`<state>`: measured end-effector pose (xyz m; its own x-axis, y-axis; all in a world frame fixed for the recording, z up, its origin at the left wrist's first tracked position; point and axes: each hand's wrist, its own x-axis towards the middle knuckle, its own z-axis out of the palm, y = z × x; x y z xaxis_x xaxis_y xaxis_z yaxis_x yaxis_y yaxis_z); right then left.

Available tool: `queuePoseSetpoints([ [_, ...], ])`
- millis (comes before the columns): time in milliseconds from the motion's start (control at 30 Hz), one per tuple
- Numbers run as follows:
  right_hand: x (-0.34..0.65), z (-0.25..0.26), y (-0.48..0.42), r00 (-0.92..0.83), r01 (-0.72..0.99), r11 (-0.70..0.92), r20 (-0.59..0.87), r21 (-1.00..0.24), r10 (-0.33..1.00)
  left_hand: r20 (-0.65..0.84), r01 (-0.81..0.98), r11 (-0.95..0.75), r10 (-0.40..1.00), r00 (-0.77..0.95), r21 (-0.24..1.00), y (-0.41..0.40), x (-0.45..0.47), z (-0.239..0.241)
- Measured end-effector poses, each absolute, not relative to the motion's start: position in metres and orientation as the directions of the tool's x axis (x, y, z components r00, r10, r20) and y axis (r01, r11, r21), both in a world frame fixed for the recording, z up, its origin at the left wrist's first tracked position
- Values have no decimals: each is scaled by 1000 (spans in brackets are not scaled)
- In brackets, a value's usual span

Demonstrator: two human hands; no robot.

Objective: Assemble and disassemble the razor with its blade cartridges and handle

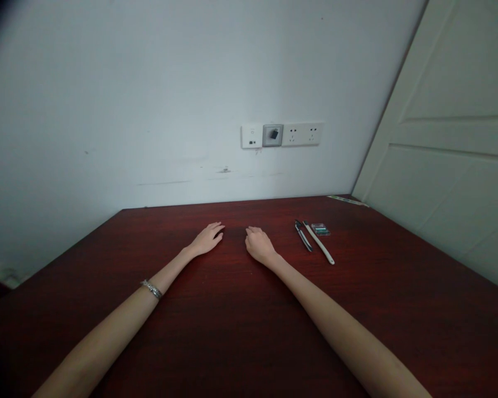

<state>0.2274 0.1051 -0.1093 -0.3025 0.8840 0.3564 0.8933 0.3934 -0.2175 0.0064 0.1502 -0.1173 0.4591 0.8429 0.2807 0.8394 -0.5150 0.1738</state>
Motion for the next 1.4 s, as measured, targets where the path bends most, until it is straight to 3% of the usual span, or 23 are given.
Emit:
queuePoseSetpoints([
  [133, 257, -73, 104, -211, 878, 359, 419, -316, 883, 290, 829, -521, 841, 457, 205, 153, 5, -118],
  [233, 300, -44, 99, -82, 923, 222, 403, -316, 912, 305, 821, -517, 844, 441, 243, 154, 5, -115],
  [367, 356, -34, 86, 77, 962, 6, 292, -272, 953, 339, 803, -518, 842, 419, 295, 156, 12, -103],
  [533, 380, -56, 75, 195, 964, -164, 135, -209, 971, 378, 762, -521, 842, 384, 385, 156, 35, -86],
  [867, 368, -71, 79, 256, 949, -233, 86, -213, 963, 439, 629, -620, 782, 443, 469, 145, 74, -72],
  [1067, 366, -70, 80, 274, 940, -243, 106, -239, 956, 436, 567, -594, 805, 403, 571, 137, 78, -69],
  [1300, 335, -56, 85, 193, 921, -114, 184, -372, 964, 400, 588, -537, 844, 359, 606, 134, 73, -57],
  [1400, 298, -51, 86, 124, 919, -57, 148, -391, 981, 390, 611, -482, 874, 289, 628, 141, 60, -51],
])
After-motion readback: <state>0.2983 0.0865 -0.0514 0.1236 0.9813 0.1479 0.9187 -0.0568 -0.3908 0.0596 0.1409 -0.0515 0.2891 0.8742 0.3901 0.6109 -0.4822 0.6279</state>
